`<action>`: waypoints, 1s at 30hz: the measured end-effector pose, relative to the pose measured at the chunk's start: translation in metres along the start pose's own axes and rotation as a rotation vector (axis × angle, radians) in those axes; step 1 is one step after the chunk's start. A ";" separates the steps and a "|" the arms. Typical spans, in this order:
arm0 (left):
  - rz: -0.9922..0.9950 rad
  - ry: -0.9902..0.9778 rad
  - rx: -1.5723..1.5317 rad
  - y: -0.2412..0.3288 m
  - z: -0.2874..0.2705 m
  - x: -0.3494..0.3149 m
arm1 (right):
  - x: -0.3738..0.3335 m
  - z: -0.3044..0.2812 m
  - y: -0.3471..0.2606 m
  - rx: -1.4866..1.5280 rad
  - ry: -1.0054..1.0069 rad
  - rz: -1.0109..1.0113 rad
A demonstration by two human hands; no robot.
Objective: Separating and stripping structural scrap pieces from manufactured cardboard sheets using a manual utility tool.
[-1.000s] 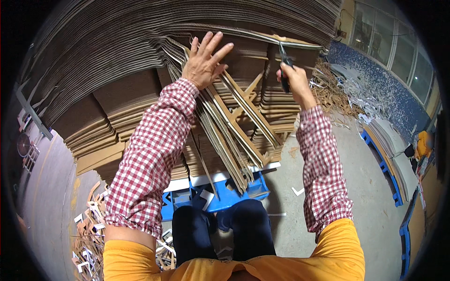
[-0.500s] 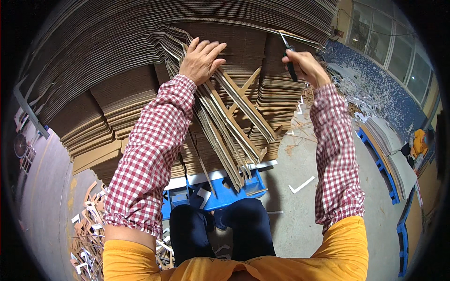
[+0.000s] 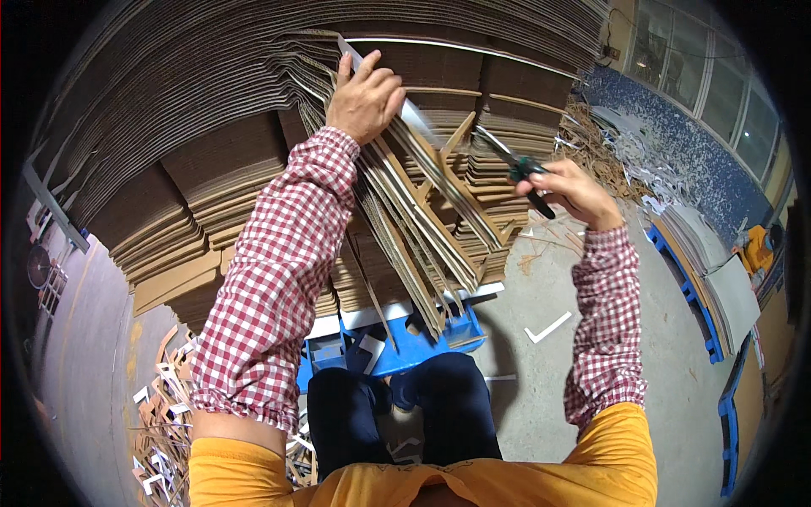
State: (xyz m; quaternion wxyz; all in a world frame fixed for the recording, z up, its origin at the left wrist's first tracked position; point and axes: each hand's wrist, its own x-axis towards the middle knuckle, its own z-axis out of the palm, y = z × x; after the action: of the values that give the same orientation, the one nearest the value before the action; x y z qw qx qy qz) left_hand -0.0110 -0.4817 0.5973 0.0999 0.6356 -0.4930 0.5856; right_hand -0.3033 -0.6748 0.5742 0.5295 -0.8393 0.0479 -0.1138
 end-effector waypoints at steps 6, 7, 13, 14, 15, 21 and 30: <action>0.070 0.060 0.005 -0.008 -0.006 -0.005 | 0.050 -0.035 -0.011 -0.091 0.292 -0.116; 0.054 0.046 -0.010 -0.010 -0.005 -0.006 | 0.070 -0.037 -0.024 -0.048 0.309 -0.064; -0.005 0.080 -0.203 0.006 -0.005 0.001 | 0.109 -0.021 0.013 -0.047 0.480 -0.332; -0.001 0.091 -0.169 0.000 -0.003 -0.004 | 0.090 -0.005 0.022 -0.079 0.403 -0.161; 0.015 0.066 -0.121 -0.006 -0.004 -0.011 | 0.072 0.016 0.041 -0.126 0.314 -0.186; 0.046 0.079 -0.036 -0.010 -0.004 -0.010 | -0.006 0.022 0.001 0.071 -0.046 -0.159; 0.016 0.055 -0.048 -0.001 0.001 -0.002 | 0.125 -0.052 -0.060 -0.050 0.463 -0.061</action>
State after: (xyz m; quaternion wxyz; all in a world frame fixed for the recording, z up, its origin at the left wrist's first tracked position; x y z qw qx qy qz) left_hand -0.0094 -0.4809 0.5956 0.1241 0.6129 -0.5091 0.5915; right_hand -0.1972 -0.7191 0.6674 0.4795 -0.8049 0.1454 -0.3179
